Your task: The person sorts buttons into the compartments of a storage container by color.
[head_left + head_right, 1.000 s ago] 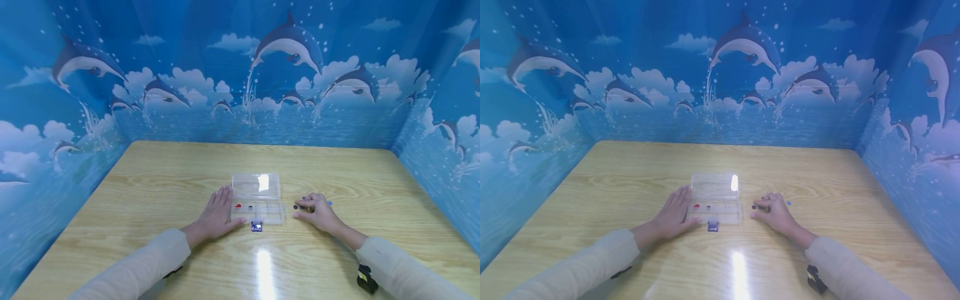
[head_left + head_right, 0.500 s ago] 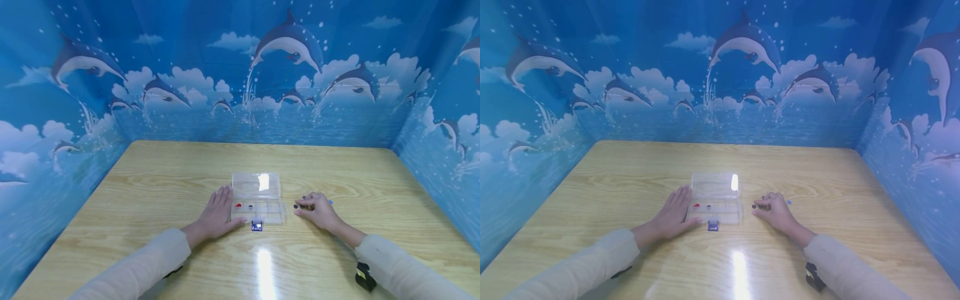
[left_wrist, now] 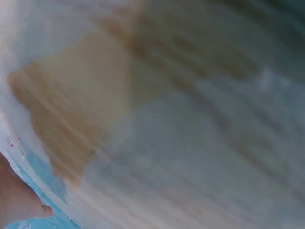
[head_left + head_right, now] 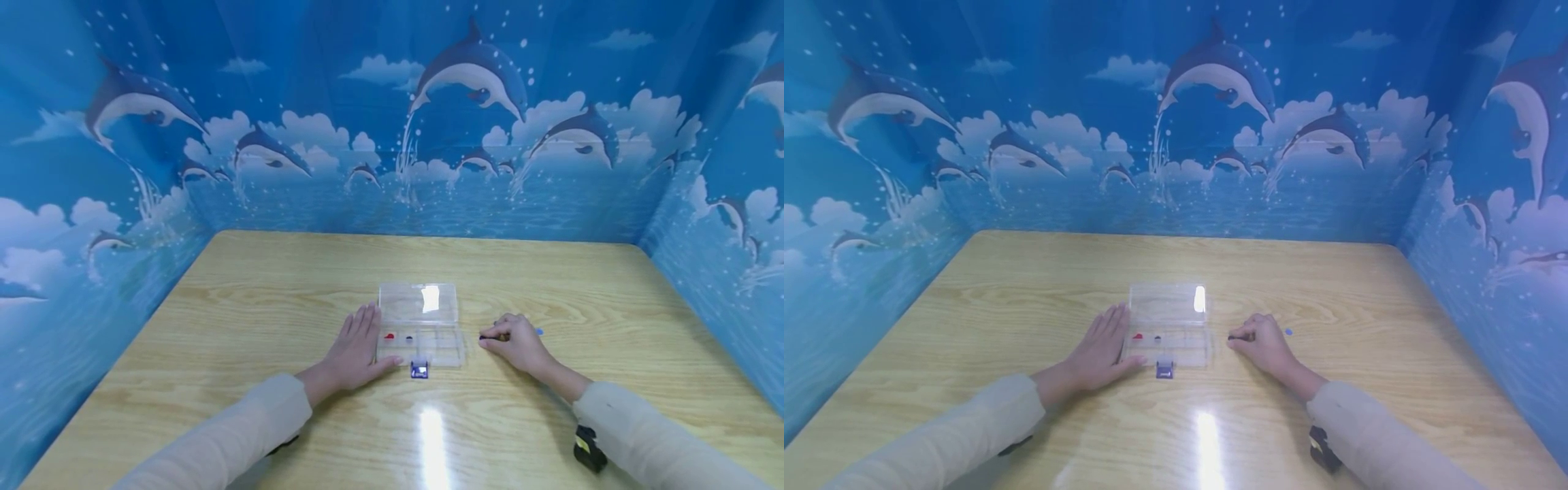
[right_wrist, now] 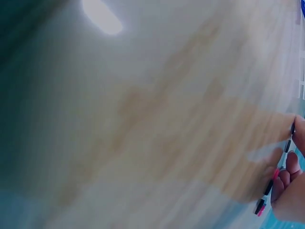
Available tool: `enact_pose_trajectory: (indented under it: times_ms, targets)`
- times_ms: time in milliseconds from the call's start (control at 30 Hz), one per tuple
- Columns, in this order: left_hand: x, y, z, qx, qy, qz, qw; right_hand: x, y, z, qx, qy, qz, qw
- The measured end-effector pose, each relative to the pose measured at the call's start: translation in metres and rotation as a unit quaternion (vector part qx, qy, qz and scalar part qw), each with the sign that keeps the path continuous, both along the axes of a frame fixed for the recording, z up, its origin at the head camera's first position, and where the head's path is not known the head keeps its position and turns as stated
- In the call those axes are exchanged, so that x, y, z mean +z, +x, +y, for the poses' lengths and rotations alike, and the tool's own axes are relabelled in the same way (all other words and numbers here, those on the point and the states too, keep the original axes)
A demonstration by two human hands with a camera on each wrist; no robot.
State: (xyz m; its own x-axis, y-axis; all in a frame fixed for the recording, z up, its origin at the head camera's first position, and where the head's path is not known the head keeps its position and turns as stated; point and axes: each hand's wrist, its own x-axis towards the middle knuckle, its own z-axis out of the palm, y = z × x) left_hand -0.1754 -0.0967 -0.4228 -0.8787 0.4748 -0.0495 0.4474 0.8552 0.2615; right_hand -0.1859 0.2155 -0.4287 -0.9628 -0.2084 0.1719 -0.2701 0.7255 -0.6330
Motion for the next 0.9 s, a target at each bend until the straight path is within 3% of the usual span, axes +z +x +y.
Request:
enact_pose_trajectory:
  times_ms: [400, 600, 767, 900]
  targets:
    - [-0.001, 0.0, 0.0, 0.003, 0.0, -0.001, 1.0, 0.001, 0.0, -0.003, -0.011, 0.006, 0.021, 0.9997]
    - [-0.001, -0.001, -0.001, 0.004, 0.0, -0.001, 1.0, 0.003, -0.001, -0.004, 0.017, -0.025, 0.029, 0.9991]
    - [-0.001, 0.0, -0.001, 0.003, 0.0, 0.0, 1.0, -0.007, -0.005, 0.0, 0.059, -0.08, 0.071, 0.9925]
    - [-0.001, 0.0, -0.001, 0.002, 0.001, 0.001, 1.0, -0.006, -0.005, 0.0, 0.053, -0.078, 0.062, 0.9936]
